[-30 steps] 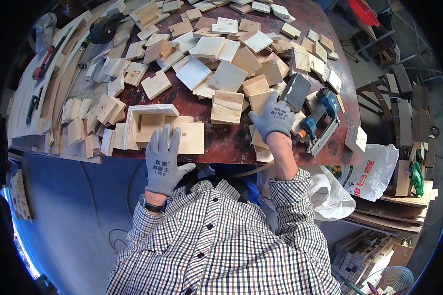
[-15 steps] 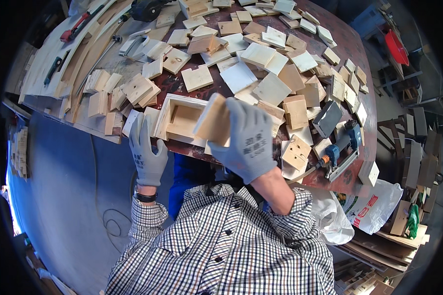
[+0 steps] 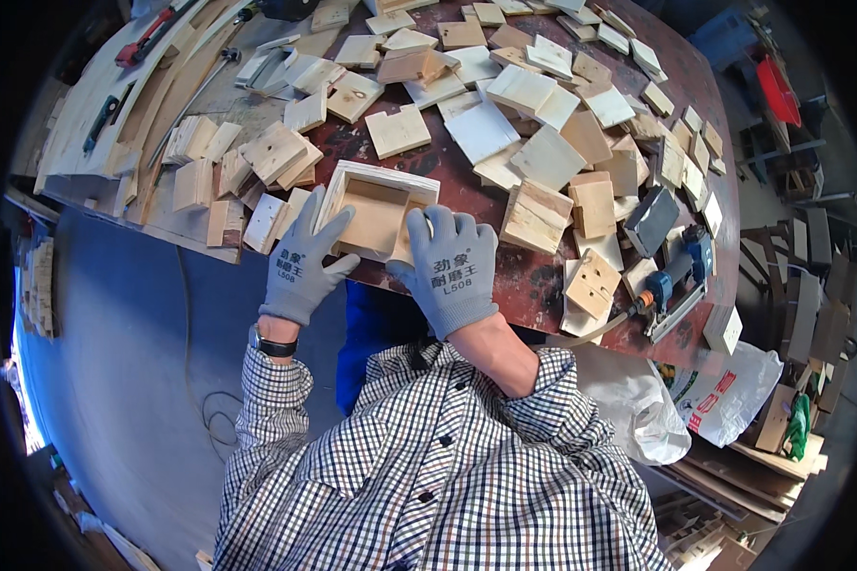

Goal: The person assembles small wooden boxes by hand, fitting pre-cut pieces together and securing them with a nail gun. They repeatedly pick up components, align them, and fasten joints, then place finished boxes aside.

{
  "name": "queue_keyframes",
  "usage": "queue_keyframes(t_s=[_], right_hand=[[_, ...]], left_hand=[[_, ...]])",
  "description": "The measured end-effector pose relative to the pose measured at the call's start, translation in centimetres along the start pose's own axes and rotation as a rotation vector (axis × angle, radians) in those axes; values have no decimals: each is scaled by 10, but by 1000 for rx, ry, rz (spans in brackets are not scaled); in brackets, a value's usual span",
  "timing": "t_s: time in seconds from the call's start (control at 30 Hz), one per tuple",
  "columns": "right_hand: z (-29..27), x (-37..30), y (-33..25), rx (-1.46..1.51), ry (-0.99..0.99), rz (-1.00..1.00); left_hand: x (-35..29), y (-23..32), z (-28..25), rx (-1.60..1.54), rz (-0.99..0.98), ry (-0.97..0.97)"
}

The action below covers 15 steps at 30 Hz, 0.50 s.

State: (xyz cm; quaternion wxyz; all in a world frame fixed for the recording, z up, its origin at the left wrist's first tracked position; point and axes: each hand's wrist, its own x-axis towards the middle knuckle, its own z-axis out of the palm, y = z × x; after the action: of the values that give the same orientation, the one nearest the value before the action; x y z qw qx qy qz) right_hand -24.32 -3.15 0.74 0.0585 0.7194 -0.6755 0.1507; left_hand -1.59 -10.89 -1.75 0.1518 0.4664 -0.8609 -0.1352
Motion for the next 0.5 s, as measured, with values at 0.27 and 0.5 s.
queue_keyframes(t_s=[0.27,0.5], right_hand=[[8,2,-5,-40,-116,31],[45,4,0,42,-12,-17]], left_hand=[[21,-7,-2,-5,72,-40],[19,-12,9,5,91,4]])
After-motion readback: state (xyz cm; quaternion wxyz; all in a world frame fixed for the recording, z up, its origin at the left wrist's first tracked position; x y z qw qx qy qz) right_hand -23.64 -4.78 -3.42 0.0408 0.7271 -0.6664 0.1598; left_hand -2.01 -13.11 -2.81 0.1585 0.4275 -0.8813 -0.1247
